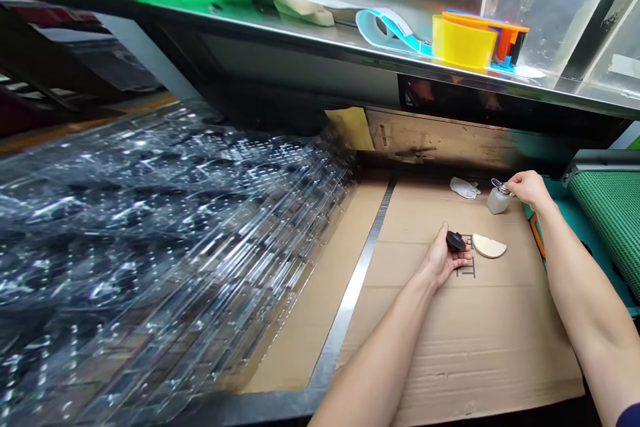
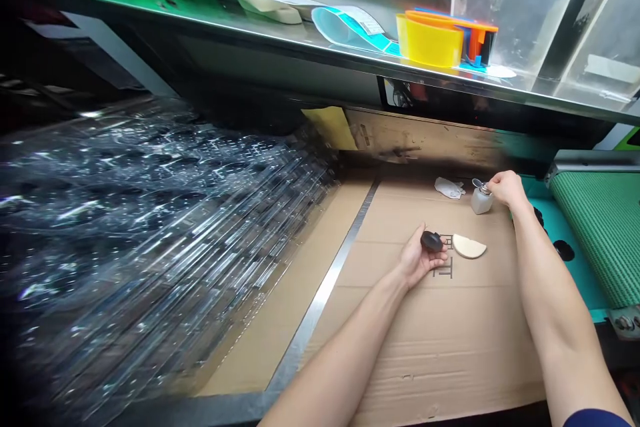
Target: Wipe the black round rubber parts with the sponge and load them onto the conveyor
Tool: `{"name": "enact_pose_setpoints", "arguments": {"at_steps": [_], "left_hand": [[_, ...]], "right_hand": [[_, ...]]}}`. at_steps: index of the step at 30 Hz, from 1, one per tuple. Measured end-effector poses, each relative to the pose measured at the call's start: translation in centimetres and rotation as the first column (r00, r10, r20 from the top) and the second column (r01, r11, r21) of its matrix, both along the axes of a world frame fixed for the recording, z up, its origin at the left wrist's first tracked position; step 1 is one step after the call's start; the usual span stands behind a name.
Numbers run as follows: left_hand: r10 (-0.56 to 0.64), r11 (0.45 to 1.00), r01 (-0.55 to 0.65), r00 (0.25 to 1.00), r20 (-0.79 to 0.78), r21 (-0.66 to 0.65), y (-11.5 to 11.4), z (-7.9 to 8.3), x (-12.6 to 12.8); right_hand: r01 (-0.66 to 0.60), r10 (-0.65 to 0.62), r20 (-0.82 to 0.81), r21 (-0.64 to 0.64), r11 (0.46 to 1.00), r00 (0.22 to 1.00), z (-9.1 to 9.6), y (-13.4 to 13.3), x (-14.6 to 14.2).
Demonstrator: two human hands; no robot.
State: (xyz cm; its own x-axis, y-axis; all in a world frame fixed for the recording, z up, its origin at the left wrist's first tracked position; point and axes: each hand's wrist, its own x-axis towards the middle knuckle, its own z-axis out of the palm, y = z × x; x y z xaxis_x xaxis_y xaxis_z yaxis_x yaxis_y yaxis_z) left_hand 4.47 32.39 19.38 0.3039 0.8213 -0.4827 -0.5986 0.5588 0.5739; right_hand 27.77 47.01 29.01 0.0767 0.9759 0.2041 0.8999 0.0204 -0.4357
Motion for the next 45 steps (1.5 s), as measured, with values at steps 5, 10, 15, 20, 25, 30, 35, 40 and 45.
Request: {"name": "enact_pose_setpoints", "arguments": {"at_steps": [5, 10, 15, 20, 25, 30, 35, 40, 45], "left_hand": [[-0.008, 1.0, 0.008, 1.0, 0.016, 0.011, 0.0, 0.1, 0.0], [-0.016, 1.0, 0.016, 0.999, 0.027, 0.009, 0.2, -0.1, 0.0], [-0.008, 0.999, 0.007, 1.0, 0.017, 0.049, 0.2, -0.7, 0.3], [0.056, 0.994, -0.041, 0.987, -0.15, 0.102, 0.0, -1.3, 1.3], [0.092, 0.979, -0.012, 0.918, -0.387, 0.204, -0.2, -2.1, 2.0], [0.075, 0.962, 0.075, 0.85, -0.522, 0.261, -0.3, -3.2, 2.1], [0.09, 0.97, 0.033, 0.872, -0.482, 0.241, -0.3, -3.5, 2.0], [0.093, 0.97, 0.018, 0.894, -0.438, 0.243, -0.5, -3.0, 1.9], [0.105, 0.978, -0.041, 0.944, -0.313, 0.203, -0.6, -1.8, 1.8]], "right_hand": [[0.011, -0.011, 0.008, 0.022, 1.0, 1.0, 1.3, -0.9, -0.3], [-0.166, 0.2, -0.161, 0.204, 0.965, 0.966, -0.4, -6.9, -3.3], [-0.467, 0.481, -0.229, 0.113, 0.877, 0.847, -6.7, -12.6, -7.4], [-0.495, 0.512, -0.071, 0.172, 0.852, 0.856, -10.0, -12.7, -8.3], [-0.51, 0.509, 0.034, 0.08, 0.856, 0.86, -10.0, -12.5, -7.3], [-0.553, 0.557, -0.003, 0.113, 0.825, 0.831, -9.7, -12.6, -7.0], [-0.565, 0.568, -0.017, 0.08, 0.821, 0.823, -9.7, -12.5, -7.3], [-0.519, 0.53, -0.076, 0.123, 0.846, 0.845, -9.9, -12.7, -7.4], [-0.431, 0.41, -0.345, 0.017, 0.902, 0.844, -9.5, -13.4, -6.6]]}}
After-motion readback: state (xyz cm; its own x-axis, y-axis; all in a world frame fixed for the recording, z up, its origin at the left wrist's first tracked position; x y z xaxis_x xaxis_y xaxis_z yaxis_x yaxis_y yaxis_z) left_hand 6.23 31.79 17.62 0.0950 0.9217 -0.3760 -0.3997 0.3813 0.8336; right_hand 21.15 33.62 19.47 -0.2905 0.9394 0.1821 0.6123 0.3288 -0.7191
